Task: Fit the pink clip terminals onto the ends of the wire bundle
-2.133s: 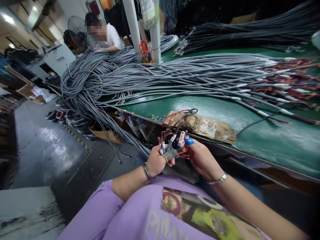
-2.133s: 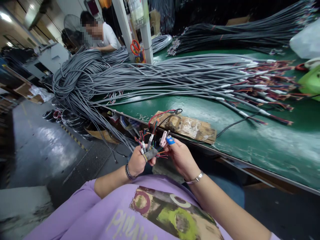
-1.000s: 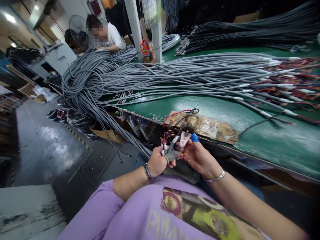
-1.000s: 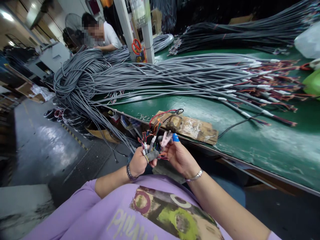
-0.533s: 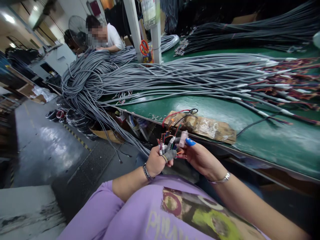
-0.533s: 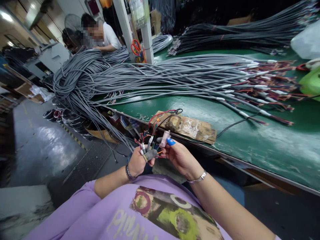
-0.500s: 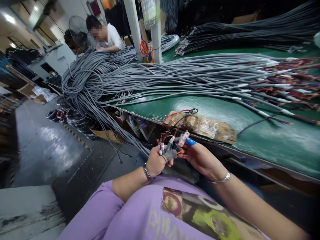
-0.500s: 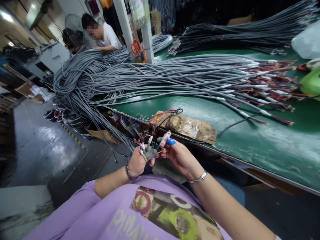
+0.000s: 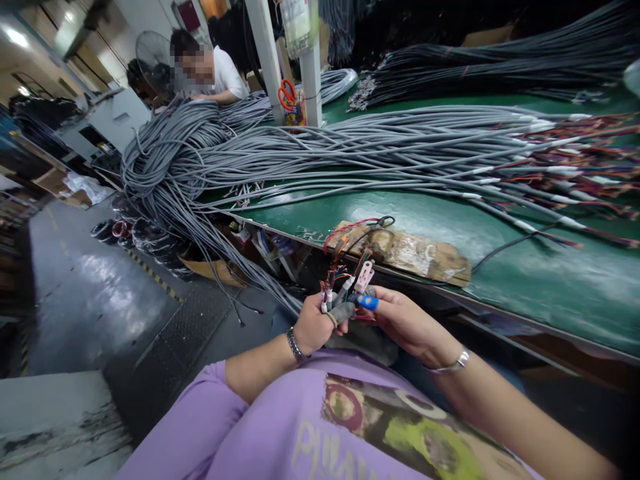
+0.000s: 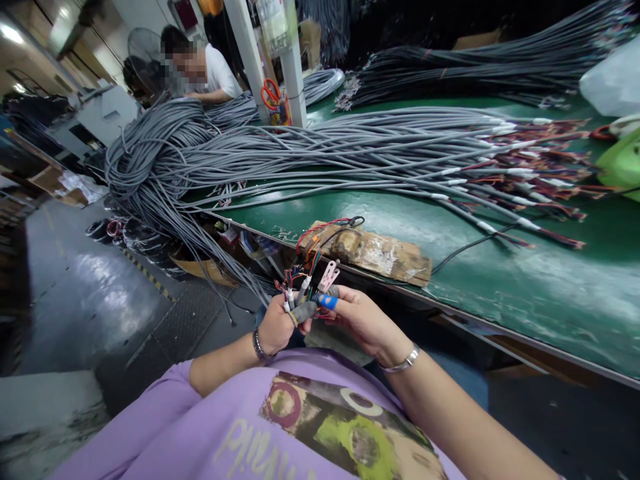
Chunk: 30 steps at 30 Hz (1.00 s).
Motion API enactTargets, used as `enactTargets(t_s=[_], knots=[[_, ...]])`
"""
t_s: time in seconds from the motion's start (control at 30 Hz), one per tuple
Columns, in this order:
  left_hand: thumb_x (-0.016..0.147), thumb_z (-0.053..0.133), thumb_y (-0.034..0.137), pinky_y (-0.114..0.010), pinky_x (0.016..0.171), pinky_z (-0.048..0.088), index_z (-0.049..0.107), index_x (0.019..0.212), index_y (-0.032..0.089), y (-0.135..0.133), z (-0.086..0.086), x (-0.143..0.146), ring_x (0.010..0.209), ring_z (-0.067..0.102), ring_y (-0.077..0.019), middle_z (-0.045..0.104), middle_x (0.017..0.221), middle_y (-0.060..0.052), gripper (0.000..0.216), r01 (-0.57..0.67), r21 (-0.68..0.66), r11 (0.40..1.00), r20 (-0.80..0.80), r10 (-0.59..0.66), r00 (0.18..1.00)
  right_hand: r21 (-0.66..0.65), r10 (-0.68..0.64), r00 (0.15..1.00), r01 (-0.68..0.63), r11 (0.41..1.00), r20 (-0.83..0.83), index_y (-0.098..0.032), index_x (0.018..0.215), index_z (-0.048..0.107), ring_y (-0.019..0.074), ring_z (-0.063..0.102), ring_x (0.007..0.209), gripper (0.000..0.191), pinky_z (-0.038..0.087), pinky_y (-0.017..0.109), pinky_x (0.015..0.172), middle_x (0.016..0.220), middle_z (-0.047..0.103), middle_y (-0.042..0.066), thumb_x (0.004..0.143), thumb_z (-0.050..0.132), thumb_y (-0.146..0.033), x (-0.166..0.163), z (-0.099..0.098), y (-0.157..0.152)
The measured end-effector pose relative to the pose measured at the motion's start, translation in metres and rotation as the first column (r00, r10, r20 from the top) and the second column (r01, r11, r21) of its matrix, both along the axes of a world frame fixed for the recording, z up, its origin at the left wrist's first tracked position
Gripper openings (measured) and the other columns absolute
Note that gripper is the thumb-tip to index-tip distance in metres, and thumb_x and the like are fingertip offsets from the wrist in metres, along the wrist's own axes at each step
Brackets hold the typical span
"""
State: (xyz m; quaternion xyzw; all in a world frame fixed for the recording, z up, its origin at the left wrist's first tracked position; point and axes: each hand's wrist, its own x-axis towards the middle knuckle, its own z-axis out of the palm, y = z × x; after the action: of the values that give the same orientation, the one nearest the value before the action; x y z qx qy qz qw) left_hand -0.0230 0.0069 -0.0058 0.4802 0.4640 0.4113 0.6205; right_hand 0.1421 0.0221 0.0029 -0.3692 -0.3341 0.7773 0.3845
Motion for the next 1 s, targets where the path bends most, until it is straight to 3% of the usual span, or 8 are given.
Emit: enactTargets(t_s=[0.3, 0.53, 0.77, 1.0], knots=[[0.065, 0.074, 0.052, -0.021, 0.046, 0.04, 0.054, 0.053, 0.013, 0.001, 0.015, -0.001, 0.042, 0.046, -0.0077, 0.053, 0.046, 0.0, 0.045, 0.205, -0.028, 0.978, -0.14, -0.207, 0.968, 0.167, 0.012, 0.989, -0.037, 0.985, 0.148, -0.019, 0.076, 0.069, 0.0174, 0.061, 0.062, 0.027, 0.047, 0.029, 0.064, 0.066, 0.069, 0.001, 0.066, 0.08, -0.041, -0.003, 0.005, -0.003], [0.071, 0.07, 0.056, -0.021, 0.046, 0.04, 0.055, 0.057, 0.013, 0.0, 0.008, -0.002, 0.042, 0.048, -0.0078, 0.054, 0.048, 0.0, 0.047, 0.035, 0.028, 0.999, -0.028, -0.035, 0.999, 0.202, -0.082, 0.978, 0.042, 0.978, 0.19, -0.018, 0.076, 0.068, 0.0184, 0.061, 0.068, 0.035, 0.049, 0.033, 0.071, 0.072, 0.069, 0.004, 0.067, 0.077, -0.05, -0.005, -0.001, -0.003], [0.07, 0.07, 0.057, -0.02, 0.044, 0.04, 0.055, 0.062, 0.013, 0.0, 0.002, 0.0, 0.042, 0.048, -0.0075, 0.054, 0.048, 0.001, 0.047, -0.087, -0.017, 0.996, 0.028, 0.088, 0.996, 0.176, -0.103, 0.979, 0.071, 0.982, 0.177, -0.018, 0.073, 0.068, 0.0166, 0.057, 0.066, 0.033, 0.044, 0.03, 0.064, 0.072, 0.067, 0.004, 0.067, 0.079, -0.049, -0.005, -0.014, -0.003], [0.07, 0.071, 0.056, -0.02, 0.043, 0.039, 0.055, 0.06, 0.013, 0.0, 0.003, -0.001, 0.041, 0.048, -0.007, 0.055, 0.048, 0.001, 0.046, -0.071, -0.012, 0.997, 0.036, 0.071, 0.997, 0.072, -0.044, 0.998, 0.041, 0.997, 0.044, -0.018, 0.071, 0.068, 0.015, 0.053, 0.063, 0.026, 0.043, 0.028, 0.059, 0.068, 0.064, 0.003, 0.066, 0.08, -0.041, 0.0, -0.016, -0.003]])
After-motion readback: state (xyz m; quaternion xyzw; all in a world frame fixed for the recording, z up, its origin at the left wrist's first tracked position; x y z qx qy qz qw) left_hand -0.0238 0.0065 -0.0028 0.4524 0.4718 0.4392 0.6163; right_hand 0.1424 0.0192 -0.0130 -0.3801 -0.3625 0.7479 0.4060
